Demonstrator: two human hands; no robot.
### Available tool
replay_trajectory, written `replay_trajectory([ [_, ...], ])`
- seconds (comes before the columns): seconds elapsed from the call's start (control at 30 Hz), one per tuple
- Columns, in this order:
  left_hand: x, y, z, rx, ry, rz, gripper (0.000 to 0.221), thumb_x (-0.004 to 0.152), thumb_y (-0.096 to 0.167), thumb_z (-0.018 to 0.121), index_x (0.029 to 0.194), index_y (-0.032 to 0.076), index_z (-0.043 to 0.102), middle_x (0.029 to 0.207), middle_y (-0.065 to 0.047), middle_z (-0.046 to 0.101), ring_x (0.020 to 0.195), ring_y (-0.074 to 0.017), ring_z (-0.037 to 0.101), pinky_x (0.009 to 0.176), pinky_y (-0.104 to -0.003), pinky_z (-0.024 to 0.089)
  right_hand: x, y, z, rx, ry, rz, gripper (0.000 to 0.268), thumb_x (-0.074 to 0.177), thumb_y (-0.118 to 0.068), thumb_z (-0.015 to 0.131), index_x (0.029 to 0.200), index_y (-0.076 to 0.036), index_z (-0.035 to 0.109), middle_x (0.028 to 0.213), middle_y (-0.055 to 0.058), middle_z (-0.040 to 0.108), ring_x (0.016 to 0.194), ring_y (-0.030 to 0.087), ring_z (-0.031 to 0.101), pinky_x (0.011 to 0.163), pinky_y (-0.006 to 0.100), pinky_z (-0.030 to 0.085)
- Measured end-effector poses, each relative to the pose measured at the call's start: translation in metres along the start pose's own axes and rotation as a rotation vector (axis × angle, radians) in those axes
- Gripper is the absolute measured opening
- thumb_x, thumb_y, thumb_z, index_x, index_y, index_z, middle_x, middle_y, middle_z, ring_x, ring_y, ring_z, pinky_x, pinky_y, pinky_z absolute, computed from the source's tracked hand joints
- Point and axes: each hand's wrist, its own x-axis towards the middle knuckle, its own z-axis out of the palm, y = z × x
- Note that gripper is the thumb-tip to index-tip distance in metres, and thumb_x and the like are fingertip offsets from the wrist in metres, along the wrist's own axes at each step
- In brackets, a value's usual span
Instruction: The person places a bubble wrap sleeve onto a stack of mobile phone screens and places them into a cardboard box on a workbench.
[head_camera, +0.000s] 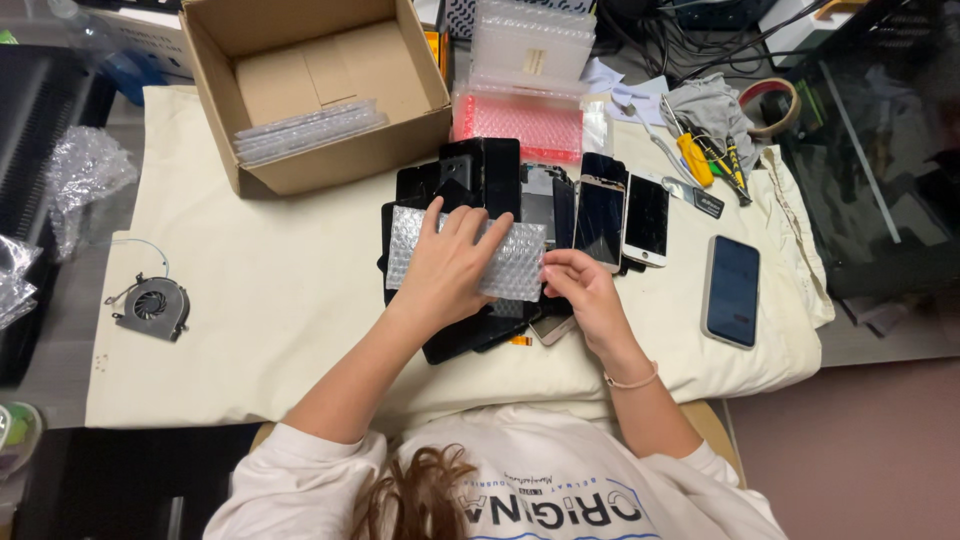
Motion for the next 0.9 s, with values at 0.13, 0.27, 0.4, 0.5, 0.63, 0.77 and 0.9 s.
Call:
replay_trajectory([
  [0.13, -0.003, -0.001, -0.004, -0.035, -0.004, 0.008, 0.112, 0.053, 0.042, 0.099, 0.149, 0.018, 0.046, 0.124, -0.013, 0.059, 0.128, -0.0322, 0.054, 0.117, -0.064, 0.026, 0.0, 0.002, 0.004, -0.029, -0.059, 0.043, 0.02, 0.098, -0.013, 0.067, 0.113, -0.001, 0.073, 0.085, 0.009, 0.074, 0.076, 0.012, 0.069, 0.077, 0.028, 0.06],
  [0.27, -0.004, -0.002, -0.012, -0.055, 0.0, 0.017, 0.113, 0.054, 0.04, 0.099, 0.15, 0.014, 0.047, 0.122, -0.014, 0.061, 0.124, -0.0317, 0.056, 0.116, -0.06, 0.03, 0.006, 0.018, 0.004, 0.052, -0.014, -0.002, 0.026, 0.103, -0.02, 0.058, 0.107, 0.002, 0.073, 0.098, 0.01, 0.068, 0.084, 0.014, 0.064, 0.076, 0.026, 0.058],
  [0.4, -0.004, 0.001, -0.013, -0.039, 0.056, 0.069, 0.12, 0.051, 0.047, 0.098, 0.153, 0.015, 0.044, 0.12, -0.012, 0.064, 0.122, -0.0292, 0.059, 0.115, -0.057, 0.034, -0.001, -0.02, 0.021, -0.106, -0.036, -0.102, 0.02, 0.09, -0.014, 0.077, 0.106, -0.002, 0.078, 0.109, 0.005, 0.066, 0.088, 0.008, 0.058, 0.069, 0.019, 0.054],
  [0.5, -0.007, 0.004, -0.019, -0.013, 0.085, 0.124, 0.121, 0.05, 0.049, 0.098, 0.152, 0.015, 0.044, 0.116, -0.011, 0.068, 0.118, -0.0281, 0.063, 0.113, -0.054, 0.038, -0.001, -0.018, 0.026, -0.001, -0.136, -0.034, 0.038, 0.08, -0.011, 0.083, 0.115, 0.002, 0.074, 0.105, 0.009, 0.071, 0.088, 0.014, 0.066, 0.074, 0.027, 0.06],
  [0.63, -0.009, -0.002, -0.031, -0.028, 0.09, 0.127, 0.124, 0.05, 0.056, 0.096, 0.153, 0.014, 0.043, 0.132, -0.012, 0.063, 0.13, -0.0292, 0.056, 0.117, -0.06, 0.031, 0.006, -0.018, 0.022, 0.109, -0.178, -0.046, 0.048, 0.077, -0.003, 0.083, 0.122, 0.004, 0.068, 0.102, 0.008, 0.071, 0.085, 0.011, 0.069, 0.068, 0.025, 0.06],
  [0.77, -0.012, -0.018, -0.027, 0.024, 0.147, 0.104, 0.115, 0.053, 0.055, 0.096, 0.149, 0.01, 0.05, 0.128, -0.013, 0.065, 0.126, -0.0295, 0.059, 0.118, -0.062, 0.027, 0.012, -0.016, 0.011, 0.169, -0.18, -0.038, 0.046, 0.082, -0.004, 0.079, 0.125, 0.003, 0.065, 0.109, 0.011, 0.073, 0.088, 0.013, 0.072, 0.068, 0.024, 0.061],
  [0.9, -0.013, -0.045, -0.029, 0.121, 0.255, 0.028, 0.105, 0.056, 0.057, 0.096, 0.142, 0.008, 0.059, 0.12, -0.014, 0.068, 0.12, -0.03, 0.063, 0.117, -0.063, 0.026, 0.024, -0.017, -0.025, -0.01, 0.149, -0.074, 0.018, 0.1, -0.01, 0.065, 0.114, 0.0, 0.07, 0.104, 0.012, 0.074, 0.081, 0.013, 0.072, 0.063, 0.017, 0.055],
])
